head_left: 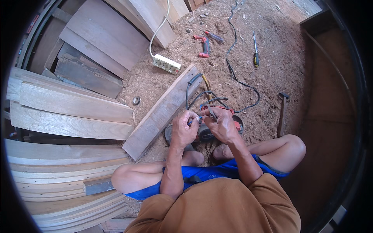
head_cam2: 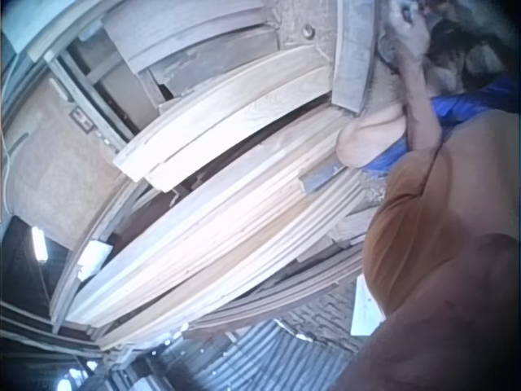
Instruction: The person repairs a power sander by hand, twisting and connecting wires within the internal housing while sitting on the floor.
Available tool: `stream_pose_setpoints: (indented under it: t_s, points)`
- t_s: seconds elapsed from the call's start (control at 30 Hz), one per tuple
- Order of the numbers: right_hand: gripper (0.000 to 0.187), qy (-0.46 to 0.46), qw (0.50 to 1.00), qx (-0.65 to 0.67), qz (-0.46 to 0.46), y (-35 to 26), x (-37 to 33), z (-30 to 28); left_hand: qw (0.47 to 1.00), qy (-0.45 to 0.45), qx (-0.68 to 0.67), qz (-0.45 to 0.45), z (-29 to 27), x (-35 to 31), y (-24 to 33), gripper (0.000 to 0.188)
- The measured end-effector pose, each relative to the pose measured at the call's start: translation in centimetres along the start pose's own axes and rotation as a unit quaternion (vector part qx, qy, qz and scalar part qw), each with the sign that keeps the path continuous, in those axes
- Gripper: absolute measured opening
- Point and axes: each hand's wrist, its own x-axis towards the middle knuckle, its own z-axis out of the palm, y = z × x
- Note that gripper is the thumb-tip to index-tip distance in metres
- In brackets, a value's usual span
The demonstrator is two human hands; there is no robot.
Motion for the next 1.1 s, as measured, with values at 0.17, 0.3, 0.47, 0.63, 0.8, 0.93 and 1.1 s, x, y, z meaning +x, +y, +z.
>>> stream_pose_setpoints:
  t_s: [0.17,0.3,0.47,0.63,0.8,0.93,1.1]
  points:
    - [0.016,-0.005,0.997,-0.071,-0.009,-0.3,0.0,0.0,0.999,0.016,-0.004,0.045,0.9,0.1,0.0,0.007]
    - [0.017,0.015,0.985,-0.158,-0.062,-0.2,-0.1,0.7,0.999,0.007,-0.01,0.044,1.2,0.0,-0.7,0.007]
    - [0.02,0.059,0.971,-0.198,-0.119,0.7,0.0,1.4,0.977,-0.052,-0.206,-0.033,1.9,0.1,-1.5,0.007]
    - [0.02,0.061,0.972,-0.202,-0.107,1.1,0.2,1.3,0.98,-0.06,-0.188,-0.037,1.9,0.5,-1.4,0.005]
    - [0.019,0.067,0.972,-0.198,-0.104,1.0,0.2,1.1,0.98,-0.063,-0.183,-0.041,2.1,0.7,-1.6,0.004]
    - [0.02,0.06,0.978,-0.182,-0.088,0.9,0.3,1.1,0.963,-0.072,-0.258,-0.026,2.5,0.8,-2.5,0.005]
    - [0.015,0.012,0.993,-0.109,-0.051,2.0,0.9,-0.2,0.984,-0.059,-0.166,-0.024,1.7,0.6,-0.2,0.006]
